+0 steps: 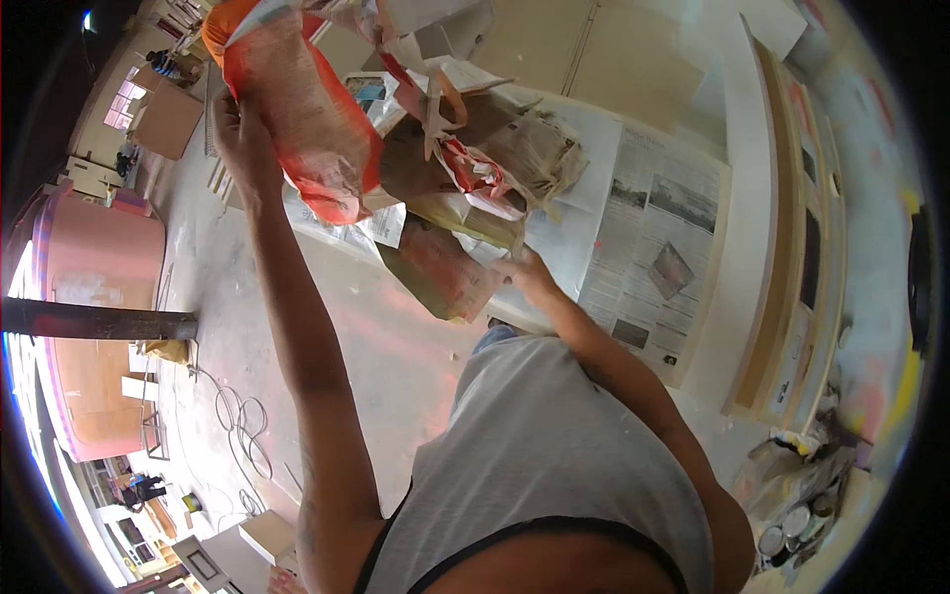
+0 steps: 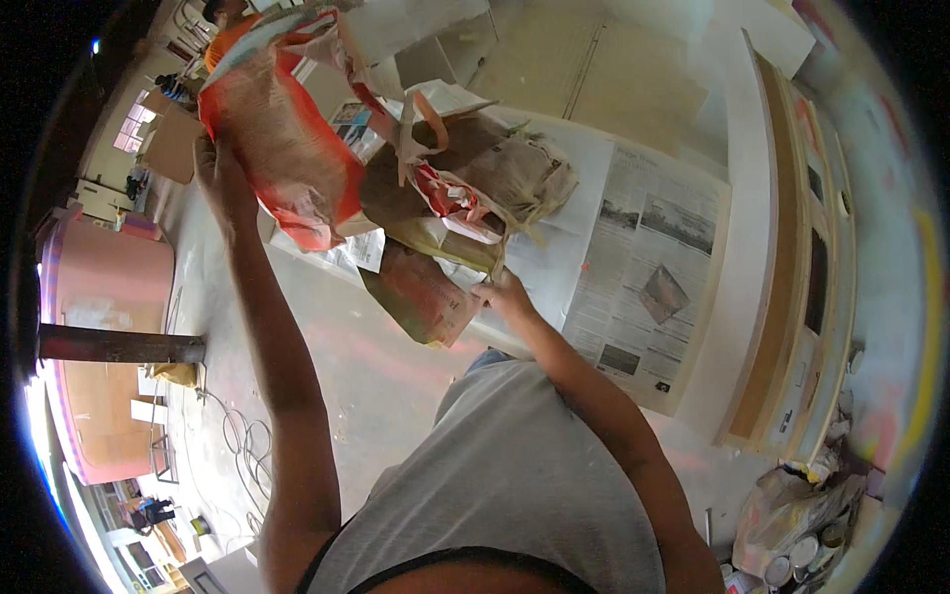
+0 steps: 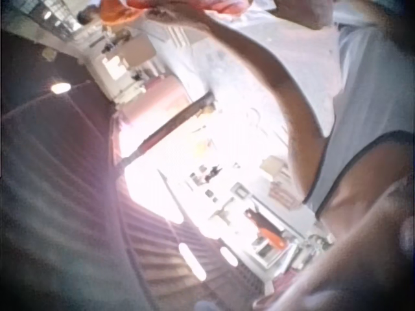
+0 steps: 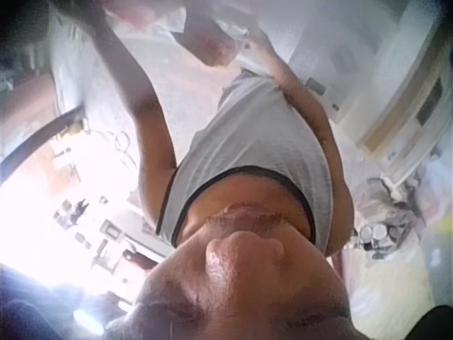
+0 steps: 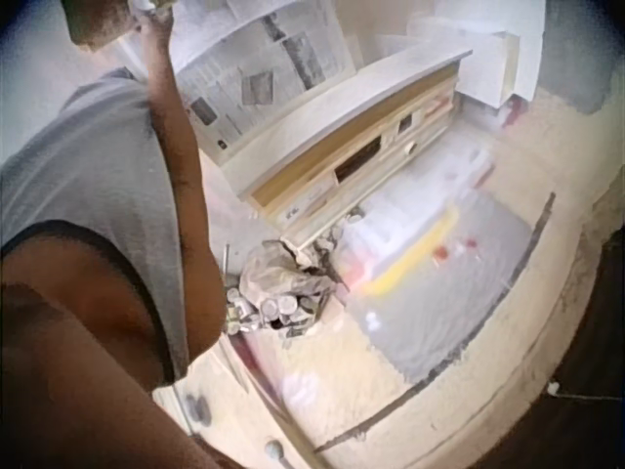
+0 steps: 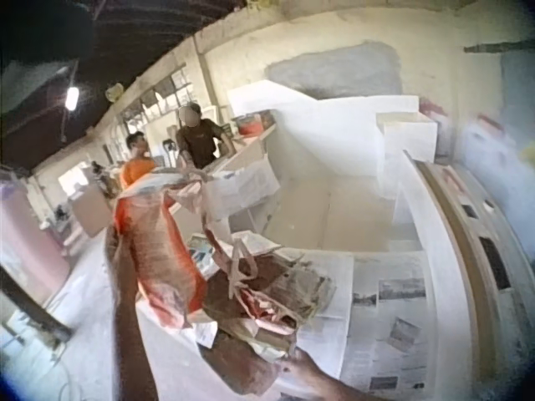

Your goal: Applying masking tape and newspaper to sections of a wooden furniture structure to prepare it for painting or finishing.

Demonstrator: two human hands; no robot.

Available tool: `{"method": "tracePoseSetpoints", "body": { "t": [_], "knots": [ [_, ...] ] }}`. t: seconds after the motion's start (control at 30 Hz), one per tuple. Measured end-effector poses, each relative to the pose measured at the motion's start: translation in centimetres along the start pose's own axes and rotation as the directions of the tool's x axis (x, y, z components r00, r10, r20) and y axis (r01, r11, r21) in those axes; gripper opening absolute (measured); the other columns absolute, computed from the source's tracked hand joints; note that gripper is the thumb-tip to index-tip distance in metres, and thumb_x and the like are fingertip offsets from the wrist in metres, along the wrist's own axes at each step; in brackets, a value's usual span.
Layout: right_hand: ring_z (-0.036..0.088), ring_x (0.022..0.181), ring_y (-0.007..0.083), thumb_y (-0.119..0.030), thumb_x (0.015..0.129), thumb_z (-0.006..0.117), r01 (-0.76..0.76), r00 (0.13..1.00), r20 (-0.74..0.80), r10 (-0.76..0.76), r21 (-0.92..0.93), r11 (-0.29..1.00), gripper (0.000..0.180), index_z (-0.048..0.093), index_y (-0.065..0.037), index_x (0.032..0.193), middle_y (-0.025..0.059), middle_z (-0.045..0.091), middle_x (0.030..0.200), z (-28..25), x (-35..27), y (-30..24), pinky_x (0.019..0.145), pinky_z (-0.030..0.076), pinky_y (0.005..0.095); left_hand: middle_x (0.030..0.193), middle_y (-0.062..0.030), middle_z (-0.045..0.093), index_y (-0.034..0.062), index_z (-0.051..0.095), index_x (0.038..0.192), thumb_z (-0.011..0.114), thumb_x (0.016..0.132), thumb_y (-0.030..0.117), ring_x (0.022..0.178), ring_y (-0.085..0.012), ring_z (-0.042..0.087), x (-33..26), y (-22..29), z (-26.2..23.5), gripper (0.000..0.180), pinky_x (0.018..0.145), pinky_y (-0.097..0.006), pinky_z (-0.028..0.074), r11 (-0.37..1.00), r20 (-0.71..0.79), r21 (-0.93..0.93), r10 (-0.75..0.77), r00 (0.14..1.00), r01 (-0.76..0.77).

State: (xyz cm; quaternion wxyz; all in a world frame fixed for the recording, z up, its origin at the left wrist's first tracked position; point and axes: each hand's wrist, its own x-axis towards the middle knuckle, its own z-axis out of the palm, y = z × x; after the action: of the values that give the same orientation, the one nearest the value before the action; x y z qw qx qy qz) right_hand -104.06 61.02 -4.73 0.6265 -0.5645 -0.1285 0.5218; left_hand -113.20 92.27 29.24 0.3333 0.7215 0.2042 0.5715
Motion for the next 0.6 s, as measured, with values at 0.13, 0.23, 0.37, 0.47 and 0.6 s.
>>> {"method": "tracePoseSetpoints", "body": {
  "t": [0.13,0.23,0.37,0.47,0.6],
  "knots": [
    [0.067,0.084,0.0154,-0.009,0.089,0.072,0.052,0.999,-0.016,-0.052,-0.011,0.999,0.044,0.058,0.001,0.128,0.0082,0.070,0.103,-0.2,-0.4,1.3,0.073,0.056,0.0311,0.097,-0.0008,0.066,0.0009,0.065,0.112,0.056,0.107,0.019,0.086,-0.0071,0.059,1.4,-2.9,-3.6,0.021,0.078,-0.023,0.048,0.998,-0.017,-0.058,-0.009,1.000,0.008],
    [0.066,0.080,0.0147,-0.006,0.089,0.071,0.070,0.993,-0.091,-0.073,-0.037,0.997,0.040,0.059,0.003,0.126,0.0079,0.069,0.098,-1.3,-1.6,1.5,0.068,0.054,0.0298,0.106,-0.0041,0.068,0.0005,0.066,0.111,0.054,0.109,0.021,0.090,-0.0096,0.063,1.9,-4.0,-5.3,0.024,0.082,-0.024,0.050,0.944,-0.030,-0.297,-0.157,0.987,0.141],
    [0.066,0.087,0.0138,-0.007,0.086,0.078,0.070,0.967,-0.247,-0.060,0.032,0.997,0.035,0.066,0.001,0.118,0.0055,0.070,0.099,-5.5,-0.3,4.1,0.078,0.054,0.0295,0.101,-0.0018,0.067,0.0022,0.066,0.109,0.056,0.108,0.019,0.088,-0.0086,0.061,3.5,-6.4,-6.2,0.020,0.078,-0.024,0.051,0.889,-0.103,-0.442,-0.185,0.977,0.122],
    [0.066,0.090,0.0161,-0.007,0.086,0.081,0.047,0.960,-0.267,-0.082,-0.135,0.990,0.037,0.065,0.003,0.117,0.0078,0.070,0.102,-6.2,-0.5,3.3,0.082,0.053,0.0314,0.089,0.0019,0.059,0.0063,0.065,0.100,0.060,0.106,0.014,0.080,-0.0077,0.056,4.3,-7.9,-7.2,0.011,0.074,-0.024,0.050,0.850,-0.134,-0.508,-0.242,0.961,0.143],
    [0.062,0.082,0.0130,-0.008,0.087,0.076,0.056,0.955,-0.280,-0.100,-0.161,0.985,0.032,0.068,0.005,0.115,0.0067,0.071,0.096,-6.6,0.2,3.7,0.076,0.052,0.0292,0.091,0.0005,0.061,0.0058,0.064,0.103,0.061,0.105,0.013,0.081,-0.0091,0.058,5.6,-7.5,-7.5,0.008,0.075,-0.025,0.052,0.833,-0.090,-0.527,-0.253,0.963,0.170]
  ]
}}
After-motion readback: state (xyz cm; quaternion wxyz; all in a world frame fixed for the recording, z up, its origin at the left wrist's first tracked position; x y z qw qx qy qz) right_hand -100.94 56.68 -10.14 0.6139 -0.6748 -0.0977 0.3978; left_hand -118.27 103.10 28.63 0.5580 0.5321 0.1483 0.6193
